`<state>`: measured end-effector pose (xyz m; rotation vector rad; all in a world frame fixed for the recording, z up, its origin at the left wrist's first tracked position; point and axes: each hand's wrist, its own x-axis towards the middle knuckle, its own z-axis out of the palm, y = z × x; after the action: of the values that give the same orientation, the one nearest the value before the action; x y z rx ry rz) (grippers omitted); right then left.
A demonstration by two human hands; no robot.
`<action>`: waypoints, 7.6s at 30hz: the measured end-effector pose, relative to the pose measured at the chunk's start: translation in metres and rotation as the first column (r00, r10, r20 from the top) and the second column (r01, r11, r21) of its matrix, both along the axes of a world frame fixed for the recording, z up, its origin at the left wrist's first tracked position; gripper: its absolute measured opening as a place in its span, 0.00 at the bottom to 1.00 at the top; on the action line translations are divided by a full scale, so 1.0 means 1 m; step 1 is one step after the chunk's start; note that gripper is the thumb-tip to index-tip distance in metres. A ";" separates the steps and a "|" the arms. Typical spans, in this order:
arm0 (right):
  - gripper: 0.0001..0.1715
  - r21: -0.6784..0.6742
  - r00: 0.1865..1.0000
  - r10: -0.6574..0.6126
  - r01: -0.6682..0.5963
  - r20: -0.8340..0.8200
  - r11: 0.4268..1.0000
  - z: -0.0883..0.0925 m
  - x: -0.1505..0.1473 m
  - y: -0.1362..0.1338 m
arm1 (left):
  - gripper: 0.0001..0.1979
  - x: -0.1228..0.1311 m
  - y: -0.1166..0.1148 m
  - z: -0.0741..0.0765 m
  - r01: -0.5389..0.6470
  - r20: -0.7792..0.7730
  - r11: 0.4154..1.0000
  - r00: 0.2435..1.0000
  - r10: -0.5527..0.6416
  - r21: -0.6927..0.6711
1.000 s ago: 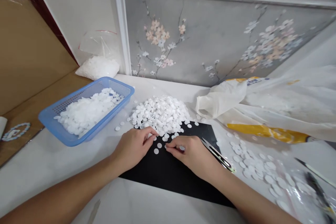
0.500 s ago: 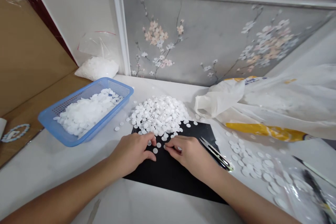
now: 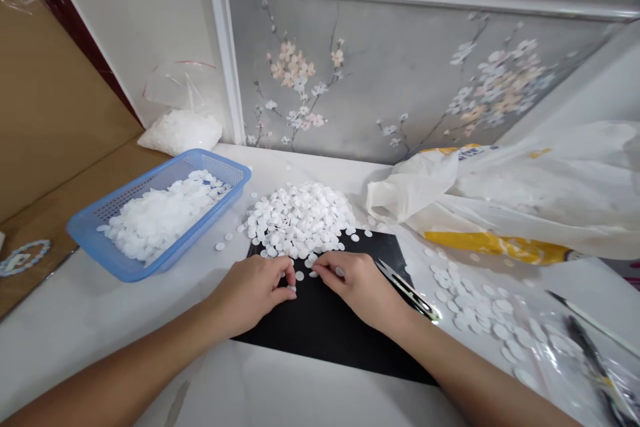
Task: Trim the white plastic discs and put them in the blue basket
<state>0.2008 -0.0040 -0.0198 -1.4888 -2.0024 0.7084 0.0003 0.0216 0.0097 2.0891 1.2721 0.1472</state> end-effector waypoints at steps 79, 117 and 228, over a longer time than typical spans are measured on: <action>0.08 0.087 0.996 -0.084 0.086 -0.028 0.993 -0.005 -0.001 0.007 | 0.19 -0.007 0.027 0.008 -0.127 0.416 0.553 0.526 0.742 -0.824; 0.06 -0.080 0.995 -0.049 0.042 -0.092 0.996 0.005 0.004 0.006 | 0.03 -0.032 0.028 0.018 -0.119 -0.084 0.989 0.990 0.112 -0.083; 0.19 -0.485 0.544 -0.284 -0.271 -0.790 0.831 0.013 -0.017 -0.008 | 0.15 0.014 -0.014 -0.003 0.208 0.516 0.504 0.604 0.608 -0.838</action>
<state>0.1841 -0.0118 -0.0069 -1.0375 -1.0241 1.7471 0.0145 0.0078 0.0069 0.7503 0.7578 0.4102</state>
